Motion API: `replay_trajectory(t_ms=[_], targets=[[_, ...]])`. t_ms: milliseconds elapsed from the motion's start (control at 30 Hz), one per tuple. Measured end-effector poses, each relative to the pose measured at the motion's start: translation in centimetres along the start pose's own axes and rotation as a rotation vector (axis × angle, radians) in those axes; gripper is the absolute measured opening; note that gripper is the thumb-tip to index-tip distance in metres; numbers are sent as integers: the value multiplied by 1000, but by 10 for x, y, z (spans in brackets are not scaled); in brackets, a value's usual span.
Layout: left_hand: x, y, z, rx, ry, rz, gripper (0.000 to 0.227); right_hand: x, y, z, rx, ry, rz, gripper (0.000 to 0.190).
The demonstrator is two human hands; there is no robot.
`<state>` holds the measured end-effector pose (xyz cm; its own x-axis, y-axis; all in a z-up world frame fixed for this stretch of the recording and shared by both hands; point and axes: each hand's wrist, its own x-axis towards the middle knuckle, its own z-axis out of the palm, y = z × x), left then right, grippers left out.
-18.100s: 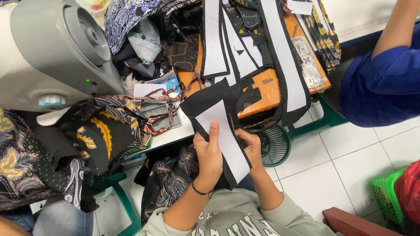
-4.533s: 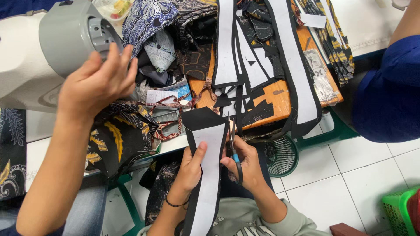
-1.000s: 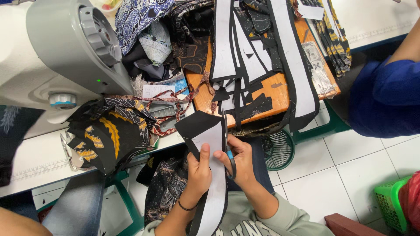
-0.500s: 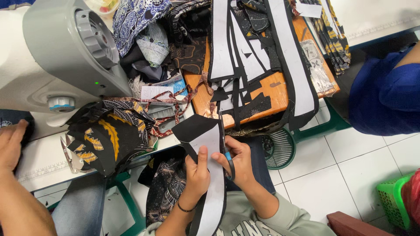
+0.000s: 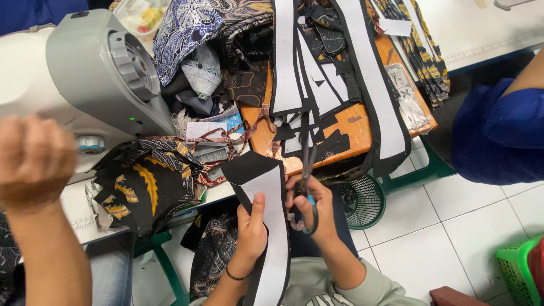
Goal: The person uses scissors to cut a piece of black patterned fabric along a white paper template. They hold the template and fabric together and trim the edges, then place the cut piece aside.
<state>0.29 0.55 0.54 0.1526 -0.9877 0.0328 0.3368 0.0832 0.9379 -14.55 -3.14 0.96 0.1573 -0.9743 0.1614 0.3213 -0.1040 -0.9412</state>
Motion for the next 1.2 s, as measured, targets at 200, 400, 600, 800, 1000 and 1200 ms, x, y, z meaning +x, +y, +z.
replay_trajectory(t_ms=[200, 400, 600, 800, 1000, 1200], targets=[[11, 27, 4, -69, -112, -26, 48, 25, -38, -21, -17, 29, -57, 41], [22, 43, 0, 159, -429, -301, 53, 55, -67, -35, -90, -125, 150, 40], [21, 55, -46, -393, -668, -681, 62, 61, -63, -48, 41, 55, 127, 37], [10, 9, -90, -1658, -526, -269, 39, 48, -56, -63, 351, 242, 21, 39], [-3, -41, -21, -1315, -377, -402, 31, 28, -44, -42, 369, 261, 58, 39], [-1, 17, 1, -883, -311, -110, 94, 11, -40, -26, 264, 265, 66, 35]])
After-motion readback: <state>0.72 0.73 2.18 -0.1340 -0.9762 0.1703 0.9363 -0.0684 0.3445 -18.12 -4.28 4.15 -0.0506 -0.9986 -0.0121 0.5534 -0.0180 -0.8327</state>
